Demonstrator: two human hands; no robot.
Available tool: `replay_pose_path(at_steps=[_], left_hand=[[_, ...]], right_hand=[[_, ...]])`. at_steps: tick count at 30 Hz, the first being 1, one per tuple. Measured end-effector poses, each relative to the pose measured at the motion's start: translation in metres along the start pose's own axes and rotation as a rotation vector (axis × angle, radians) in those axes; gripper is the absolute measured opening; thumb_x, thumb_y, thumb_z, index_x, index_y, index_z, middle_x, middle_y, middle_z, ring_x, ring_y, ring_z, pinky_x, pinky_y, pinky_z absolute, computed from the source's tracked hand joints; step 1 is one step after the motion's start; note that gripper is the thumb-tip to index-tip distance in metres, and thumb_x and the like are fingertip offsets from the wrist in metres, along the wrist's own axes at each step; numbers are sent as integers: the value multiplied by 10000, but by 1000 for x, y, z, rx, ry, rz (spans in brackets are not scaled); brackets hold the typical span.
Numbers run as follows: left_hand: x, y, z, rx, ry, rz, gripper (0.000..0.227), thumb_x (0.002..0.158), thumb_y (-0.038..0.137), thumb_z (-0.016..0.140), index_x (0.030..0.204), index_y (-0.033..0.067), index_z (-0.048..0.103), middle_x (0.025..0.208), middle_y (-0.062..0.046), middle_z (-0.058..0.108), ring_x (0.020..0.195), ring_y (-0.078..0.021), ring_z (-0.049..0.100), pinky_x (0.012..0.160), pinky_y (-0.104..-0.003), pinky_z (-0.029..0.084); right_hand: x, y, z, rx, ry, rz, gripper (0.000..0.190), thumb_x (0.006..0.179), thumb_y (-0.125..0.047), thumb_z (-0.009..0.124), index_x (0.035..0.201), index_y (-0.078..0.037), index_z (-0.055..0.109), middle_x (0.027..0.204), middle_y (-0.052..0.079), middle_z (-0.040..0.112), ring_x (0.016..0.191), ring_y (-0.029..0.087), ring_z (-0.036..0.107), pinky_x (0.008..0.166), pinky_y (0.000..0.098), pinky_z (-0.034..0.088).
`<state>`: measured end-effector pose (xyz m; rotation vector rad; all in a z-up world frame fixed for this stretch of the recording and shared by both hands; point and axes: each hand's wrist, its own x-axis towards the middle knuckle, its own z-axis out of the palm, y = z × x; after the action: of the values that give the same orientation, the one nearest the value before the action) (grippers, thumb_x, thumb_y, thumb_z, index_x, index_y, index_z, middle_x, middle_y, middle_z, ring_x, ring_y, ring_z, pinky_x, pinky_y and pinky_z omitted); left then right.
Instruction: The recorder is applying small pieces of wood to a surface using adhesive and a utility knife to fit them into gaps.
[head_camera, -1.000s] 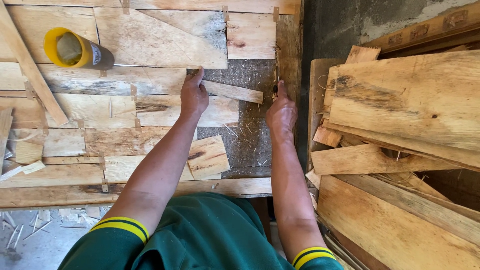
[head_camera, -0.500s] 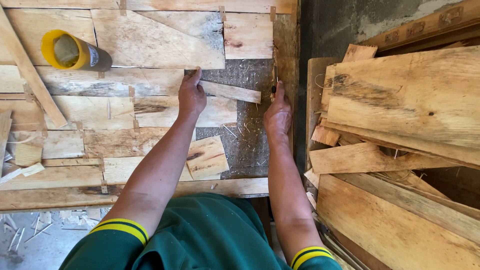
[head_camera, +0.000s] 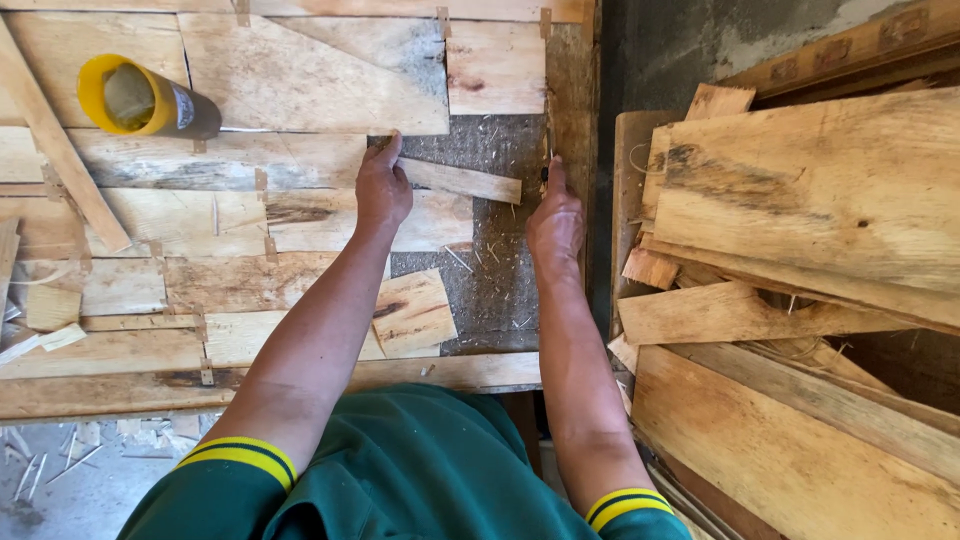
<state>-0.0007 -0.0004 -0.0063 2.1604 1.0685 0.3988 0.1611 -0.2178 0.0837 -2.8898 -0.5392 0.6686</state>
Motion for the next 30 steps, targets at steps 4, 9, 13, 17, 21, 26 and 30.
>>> replay_pose_path(at_steps=[4,9,13,17,21,26,30], left_hand=[[5,-18,19,-127,37,0,362,1023,4,564,1366,99,631,1242,-155,647,1095,-270,663,980,-328,533],[3,0,5,-82,49,6,347,1022,11,572,1352,87,646,1193,-157,655,1050,-277,664,951,-337,535],[0,7,0,70,49,40,392,1007,-3,557,1374,104,645,1174,-169,665,1021,-309,674,932,-360,541],[-4,17,-13,-10,50,52,440,953,-15,563,1367,95,666,1203,-193,655,1057,-346,664,927,-390,531],[-7,62,-46,4,21,55,298,944,69,644,1227,62,736,1202,-177,680,1060,-332,669,908,-419,547],[1,106,-51,255,-67,-13,166,918,158,761,850,7,768,1066,-172,669,1056,-302,650,882,-438,552],[18,110,3,395,-231,289,128,952,31,660,1007,37,776,1308,-158,618,1268,-321,560,1073,-471,482]], right_hand=[[0,3,-4,54,56,-47,793,868,81,622,1580,-180,393,993,291,736,834,380,767,759,438,648],[-7,3,-10,115,67,-56,762,871,69,628,1560,-183,425,1029,305,727,916,426,747,846,476,614],[-6,10,0,159,138,-93,640,950,-3,619,1541,-197,467,1052,307,725,959,466,724,856,522,594],[-3,12,5,206,172,-104,646,922,-3,605,1527,-177,458,1056,295,727,944,467,720,831,529,587],[1,5,5,177,105,-34,614,952,-19,584,1523,-192,439,1054,290,722,925,434,736,787,498,611],[2,5,2,174,64,-11,615,975,-3,545,1547,-189,415,1022,302,721,890,420,749,755,485,629],[3,11,7,200,180,-94,582,957,-28,573,1511,-169,466,1003,313,725,883,463,732,764,526,600]])
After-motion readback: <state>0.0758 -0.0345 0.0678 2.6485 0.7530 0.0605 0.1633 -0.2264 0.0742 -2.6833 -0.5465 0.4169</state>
